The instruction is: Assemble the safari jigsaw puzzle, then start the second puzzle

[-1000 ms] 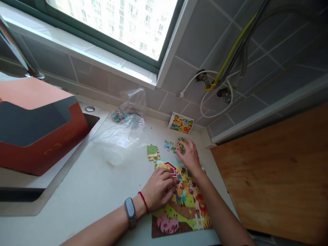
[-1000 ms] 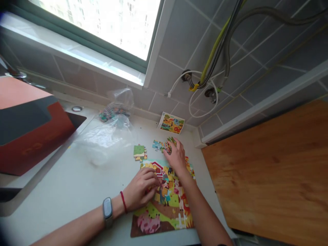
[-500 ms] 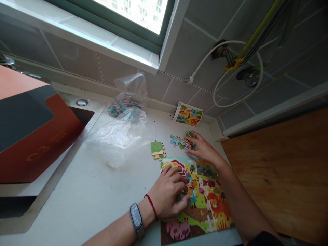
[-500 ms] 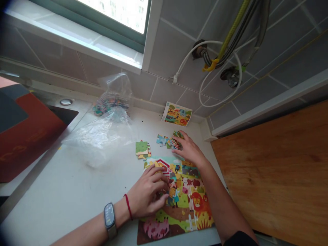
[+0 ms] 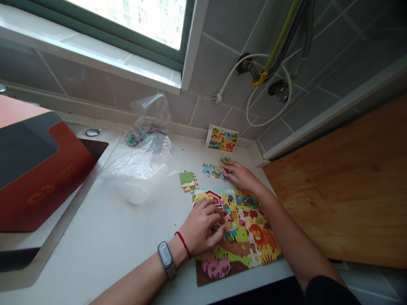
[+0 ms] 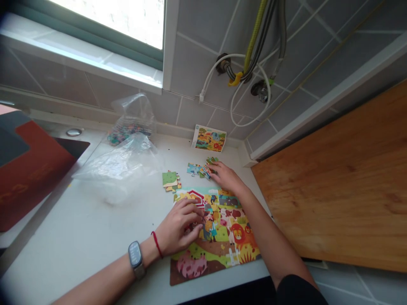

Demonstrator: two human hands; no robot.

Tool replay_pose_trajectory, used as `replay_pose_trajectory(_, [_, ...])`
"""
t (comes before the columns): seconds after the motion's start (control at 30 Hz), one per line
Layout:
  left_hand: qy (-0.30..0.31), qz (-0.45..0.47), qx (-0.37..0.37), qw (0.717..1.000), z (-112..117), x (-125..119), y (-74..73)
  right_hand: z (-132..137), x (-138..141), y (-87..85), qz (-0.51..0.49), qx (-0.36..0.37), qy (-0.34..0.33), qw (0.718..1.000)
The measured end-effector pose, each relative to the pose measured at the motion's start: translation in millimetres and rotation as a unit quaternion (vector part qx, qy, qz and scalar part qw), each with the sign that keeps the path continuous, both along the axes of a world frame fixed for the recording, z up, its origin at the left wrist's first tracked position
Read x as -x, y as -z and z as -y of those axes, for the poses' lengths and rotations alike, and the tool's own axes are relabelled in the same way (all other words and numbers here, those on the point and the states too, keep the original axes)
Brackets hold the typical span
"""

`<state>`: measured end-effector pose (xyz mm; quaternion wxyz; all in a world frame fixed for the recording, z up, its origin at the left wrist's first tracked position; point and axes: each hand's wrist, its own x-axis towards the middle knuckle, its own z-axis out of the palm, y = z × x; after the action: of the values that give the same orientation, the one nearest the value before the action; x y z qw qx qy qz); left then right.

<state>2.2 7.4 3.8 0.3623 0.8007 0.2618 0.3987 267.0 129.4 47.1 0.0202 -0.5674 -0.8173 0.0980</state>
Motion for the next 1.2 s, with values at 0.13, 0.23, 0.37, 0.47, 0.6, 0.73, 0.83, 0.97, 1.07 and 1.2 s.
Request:
replay_pose_trajectory(0.13, [-0.011,-0.008,-0.010,1.000,0.3,-0.3,1.1,9.8,-2.1,4.1,0.003,-0.027,0.037,0.999])
replay_pose_trajectory(0.23, [-0.015,-0.014,-0.017,1.000,1.1,-0.4,1.1,21.6,1.7,1.7,-0.001,-0.060,0.070,0.996])
replay_pose_trajectory(0.37, [-0.031,-0.039,-0.036,0.998,2.7,0.1,-0.4,39.1,29.5,-6.4,-0.074,-0.093,0.059,0.991])
replay_pose_trajectory(0.47, [-0.056,-0.047,-0.036,0.997,3.3,0.4,-1.5,45.1,66.4,-10.2,-0.111,-0.058,0.002,0.992])
replay_pose_trajectory(0.6, [-0.055,-0.046,-0.035,0.997,3.6,0.1,-1.6,33.4,115.9,-9.9,-0.129,-0.017,-0.102,0.986])
replay_pose_trajectory(0.73, [-0.057,-0.052,-0.036,0.996,4.4,-0.6,-2.6,13.0,147.1,-5.6,-0.109,0.030,-0.136,0.984])
replay_pose_trajectory(0.83, [-0.061,-0.041,-0.032,0.997,4.2,-0.9,-3.0,4.2,155.5,-1.7,-0.085,0.080,-0.136,0.984])
replay_pose_trajectory(0.97, [-0.064,-0.038,-0.031,0.997,3.8,-0.6,-2.9,1.8,152.6,2.6,-0.096,0.082,-0.102,0.987])
replay_pose_trajectory(1.07, [-0.067,-0.040,-0.035,0.996,3.8,-0.3,-3.8,3.7,147.0,5.3,-0.118,0.089,-0.082,0.986])
replay_pose_trajectory(1.2, [-0.070,-0.038,-0.036,0.996,4.1,-0.3,-4.2,11.7,140.6,8.2,-0.119,0.075,-0.035,0.989])
